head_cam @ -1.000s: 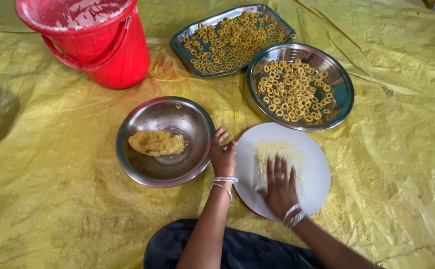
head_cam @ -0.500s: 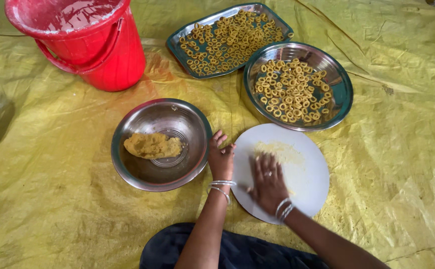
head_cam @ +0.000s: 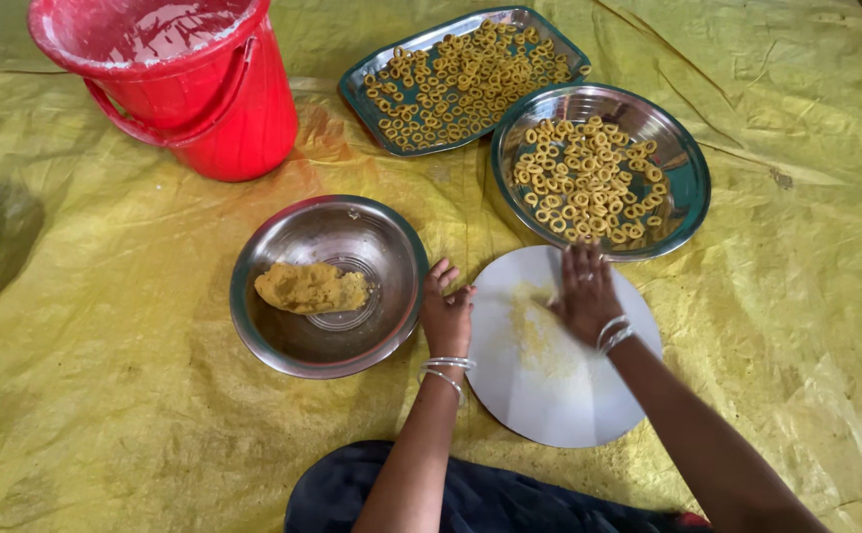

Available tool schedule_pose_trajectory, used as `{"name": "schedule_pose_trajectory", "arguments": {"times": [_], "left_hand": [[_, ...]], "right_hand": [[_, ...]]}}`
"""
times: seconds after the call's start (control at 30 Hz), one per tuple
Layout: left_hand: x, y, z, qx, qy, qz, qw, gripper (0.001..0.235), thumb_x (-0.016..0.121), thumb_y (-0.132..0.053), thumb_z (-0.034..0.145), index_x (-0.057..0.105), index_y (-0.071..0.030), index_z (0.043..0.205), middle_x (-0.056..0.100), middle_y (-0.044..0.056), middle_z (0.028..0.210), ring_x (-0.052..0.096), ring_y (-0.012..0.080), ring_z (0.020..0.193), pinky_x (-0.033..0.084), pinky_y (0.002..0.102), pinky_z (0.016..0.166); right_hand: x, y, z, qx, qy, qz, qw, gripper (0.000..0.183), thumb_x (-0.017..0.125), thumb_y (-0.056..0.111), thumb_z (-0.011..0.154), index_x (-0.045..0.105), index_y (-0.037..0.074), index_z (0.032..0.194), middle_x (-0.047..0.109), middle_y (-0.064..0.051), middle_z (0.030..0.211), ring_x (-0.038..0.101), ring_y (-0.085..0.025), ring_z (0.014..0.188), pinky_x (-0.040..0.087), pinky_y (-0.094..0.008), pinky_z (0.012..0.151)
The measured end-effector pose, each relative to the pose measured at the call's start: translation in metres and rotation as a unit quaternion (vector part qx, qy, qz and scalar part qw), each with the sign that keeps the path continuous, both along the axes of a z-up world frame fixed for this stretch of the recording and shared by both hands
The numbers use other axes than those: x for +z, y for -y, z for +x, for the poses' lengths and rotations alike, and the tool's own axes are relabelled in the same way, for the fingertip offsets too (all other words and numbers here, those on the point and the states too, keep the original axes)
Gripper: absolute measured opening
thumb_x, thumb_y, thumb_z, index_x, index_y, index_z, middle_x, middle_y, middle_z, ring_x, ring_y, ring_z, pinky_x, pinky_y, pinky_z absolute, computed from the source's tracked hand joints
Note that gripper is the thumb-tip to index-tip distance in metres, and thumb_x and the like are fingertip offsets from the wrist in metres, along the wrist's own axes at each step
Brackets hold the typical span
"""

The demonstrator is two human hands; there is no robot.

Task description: The person rolls small pieces of dough into thin ropes on a white plate, then joins the ends to form rings. The finished rings are placed into a metal bowl. The process is repeated continuously with additional dough pieces.

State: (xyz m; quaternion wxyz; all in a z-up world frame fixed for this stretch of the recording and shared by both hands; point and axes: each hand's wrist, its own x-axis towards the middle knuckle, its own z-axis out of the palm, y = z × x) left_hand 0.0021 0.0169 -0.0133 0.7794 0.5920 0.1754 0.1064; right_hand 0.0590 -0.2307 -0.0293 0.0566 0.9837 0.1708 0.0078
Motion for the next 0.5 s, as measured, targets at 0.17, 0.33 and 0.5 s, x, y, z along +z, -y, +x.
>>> {"name": "schedule_pose_trajectory", "arguments": {"times": [0.17, 0.33, 0.5], "left_hand": [[0.004, 0.002, -0.002, -0.006, 0.002, -0.018, 1.000, 0.056, 0.055, 0.004, 0.091, 0.046, -0.008, 0.145, 0.061, 0.010, 0.135, 0.073, 0.0161, 0.090, 0.054, 0.023, 0.064], [0.001, 0.003, -0.004, -0.004, -0.006, 0.013, 1.000, 0.053, 0.056, 0.001, 0.093, 0.047, -0.008, 0.145, 0.062, 0.010, 0.136, 0.075, 0.0145, 0.092, 0.055, 0.023, 0.065], [-0.007, 0.004, 0.002, -0.002, -0.013, 0.012, 1.000, 0.055, 0.058, 0.003, 0.091, 0.048, -0.009, 0.144, 0.063, 0.011, 0.134, 0.074, 0.0163, 0.086, 0.054, 0.024, 0.063]], "right_hand": [[0.019, -0.038, -0.096, 0.070, -0.039, 0.090, 0.993, 0.099, 0.049, 0.061, 0.095, 0.010, -0.005, 0.157, 0.001, -0.029, 0.166, -0.002, -0.045, 0.153, 0.008, -0.057, 0.121], [0.017, -0.020, -0.062, -0.005, -0.073, -0.156, 0.985, 0.099, 0.042, 0.062, 0.096, 0.006, -0.002, 0.163, -0.004, -0.029, 0.168, -0.005, -0.048, 0.153, 0.007, -0.056, 0.123], [0.001, -0.003, 0.014, -0.049, 0.065, 0.063, 0.995, 0.092, 0.037, 0.062, 0.098, 0.011, -0.002, 0.159, 0.000, -0.028, 0.167, -0.001, -0.047, 0.154, 0.008, -0.057, 0.124]]}}
